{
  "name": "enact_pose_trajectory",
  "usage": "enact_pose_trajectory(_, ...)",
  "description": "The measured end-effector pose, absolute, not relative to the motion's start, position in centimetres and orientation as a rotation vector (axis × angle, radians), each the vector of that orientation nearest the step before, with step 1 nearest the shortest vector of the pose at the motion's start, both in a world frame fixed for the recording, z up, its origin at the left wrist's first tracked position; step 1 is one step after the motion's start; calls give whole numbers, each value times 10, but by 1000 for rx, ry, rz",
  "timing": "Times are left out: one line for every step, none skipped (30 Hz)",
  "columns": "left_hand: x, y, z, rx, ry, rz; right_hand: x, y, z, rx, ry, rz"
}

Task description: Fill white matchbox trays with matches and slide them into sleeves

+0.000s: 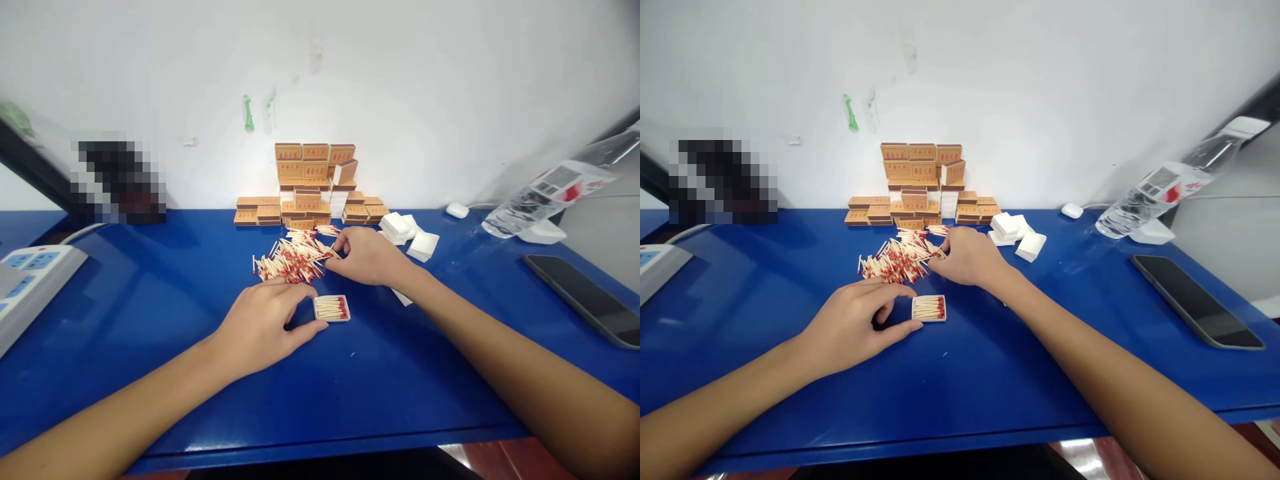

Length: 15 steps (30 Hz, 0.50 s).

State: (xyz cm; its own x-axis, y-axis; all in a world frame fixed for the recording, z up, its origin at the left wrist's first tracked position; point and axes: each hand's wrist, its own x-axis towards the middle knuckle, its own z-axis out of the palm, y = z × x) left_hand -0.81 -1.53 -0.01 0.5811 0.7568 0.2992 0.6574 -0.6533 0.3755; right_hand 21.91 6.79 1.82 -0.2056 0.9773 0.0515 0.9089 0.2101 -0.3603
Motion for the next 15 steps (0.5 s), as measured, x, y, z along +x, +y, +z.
enact_pose_trajectory(-8, -15, 0, 2593, 1173, 647, 217, 67, 18, -1793, -2221, 339)
enact_pose_trajectory(-7, -15, 1, 2596, 1171, 645, 215, 66, 17, -1802, -2220, 317)
enact_pose_trajectory(-7, -15, 1, 2597, 1173, 643, 215, 65, 17, -1810, -2221, 293)
enact_pose_trajectory(-7, -15, 2, 2596, 1178, 641, 215, 65, 16, -1815, -2225, 270)
enact_pose_trajectory(-7, -15, 2, 2594, 1183, 640, 216, 65, 16, -1818, -2232, 252)
enact_pose_trajectory(-7, -15, 2, 2590, 1186, 640, 218, 66, 16, -1820, -2243, 243)
enact_pose_trajectory(-8, -15, 2, 2588, 1188, 641, 219, 67, 17, -1821, -2257, 244)
enact_pose_trajectory(-8, -15, 2, 2586, 1189, 641, 221, 67, 17, -1821, -2273, 251)
enact_pose_trajectory(-9, -15, 2, 2584, 1191, 642, 223, 67, 18, -1819, -2289, 262)
enact_pose_trajectory(-9, -15, 2, 2582, 1193, 641, 225, 66, 19, -1814, -2305, 275)
enact_pose_trajectory(-9, -15, 2, 2580, 1197, 639, 228, 65, 20, -1808, -2318, 287)
enact_pose_trajectory(-9, -14, 1, 2577, 1200, 635, 232, 64, 20, -1802, -2326, 297)
enact_pose_trajectory(-9, -14, 1, 2575, 1202, 630, 236, 62, 21, -1800, -2330, 307)
enact_pose_trajectory(-9, -14, 1, 2574, 1202, 627, 240, 60, 21, -1796, -2337, 317)
enact_pose_trajectory(-8, -13, 1, 2573, 1200, 624, 246, 58, 22, -1790, -2350, 325)
